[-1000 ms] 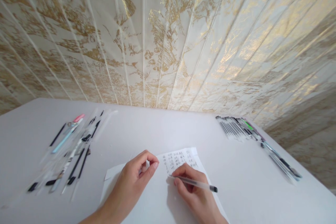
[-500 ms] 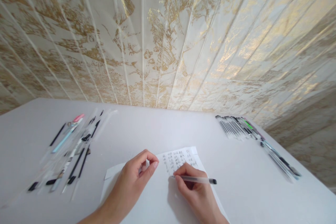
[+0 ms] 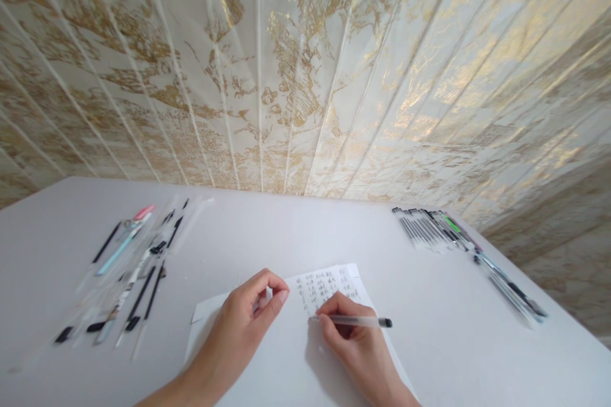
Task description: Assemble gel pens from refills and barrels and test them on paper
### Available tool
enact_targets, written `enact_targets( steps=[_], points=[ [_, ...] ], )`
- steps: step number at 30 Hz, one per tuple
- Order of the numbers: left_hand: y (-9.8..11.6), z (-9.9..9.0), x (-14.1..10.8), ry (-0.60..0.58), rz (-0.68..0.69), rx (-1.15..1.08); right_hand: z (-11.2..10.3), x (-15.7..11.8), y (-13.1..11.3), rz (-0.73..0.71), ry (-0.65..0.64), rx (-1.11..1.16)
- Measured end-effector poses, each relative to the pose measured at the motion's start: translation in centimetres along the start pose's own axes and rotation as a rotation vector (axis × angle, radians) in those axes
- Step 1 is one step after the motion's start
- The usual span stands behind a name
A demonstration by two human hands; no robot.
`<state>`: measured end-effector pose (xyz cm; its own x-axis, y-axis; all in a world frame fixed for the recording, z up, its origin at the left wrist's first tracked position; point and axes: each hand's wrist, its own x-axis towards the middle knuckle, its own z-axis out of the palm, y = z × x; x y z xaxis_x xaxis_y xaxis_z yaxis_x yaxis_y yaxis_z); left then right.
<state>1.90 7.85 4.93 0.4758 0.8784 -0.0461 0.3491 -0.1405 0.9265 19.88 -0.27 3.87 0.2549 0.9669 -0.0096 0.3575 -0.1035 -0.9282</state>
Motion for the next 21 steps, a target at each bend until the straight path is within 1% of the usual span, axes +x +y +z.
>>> enact_targets(
  steps=[2,5,9,12,15,18,21],
  points=[
    [0.00,0.01,0.01,0.002,-0.001,-0.001,-0.11,0.02,0.01,0.001,-0.013,-0.016],
    [0.08,-0.01,0.03,-0.006,-0.013,0.003,-0.19,0.05,0.03,-0.004,0.024,-0.020],
    [0.18,-0.04,0.13,-0.009,-0.009,0.003,-0.08,0.12,0.16,0.001,0.026,-0.004],
    [0.22,-0.02,0.21,-0.003,-0.004,0.008,0.03,0.10,0.39,-0.002,0.061,0.018],
    [0.30,-0.01,0.19,0.000,-0.003,-0.017,0.00,-0.01,0.40,-0.002,0.040,0.014],
    [0.19,0.02,0.03,-0.002,-0.021,-0.115,-0.24,-0.08,0.13,-0.004,0.079,0.073],
    [-0.17,0.14,-0.08,0.030,-0.082,-0.356,-0.78,0.01,0.00,-0.021,0.184,0.143]
  ],
)
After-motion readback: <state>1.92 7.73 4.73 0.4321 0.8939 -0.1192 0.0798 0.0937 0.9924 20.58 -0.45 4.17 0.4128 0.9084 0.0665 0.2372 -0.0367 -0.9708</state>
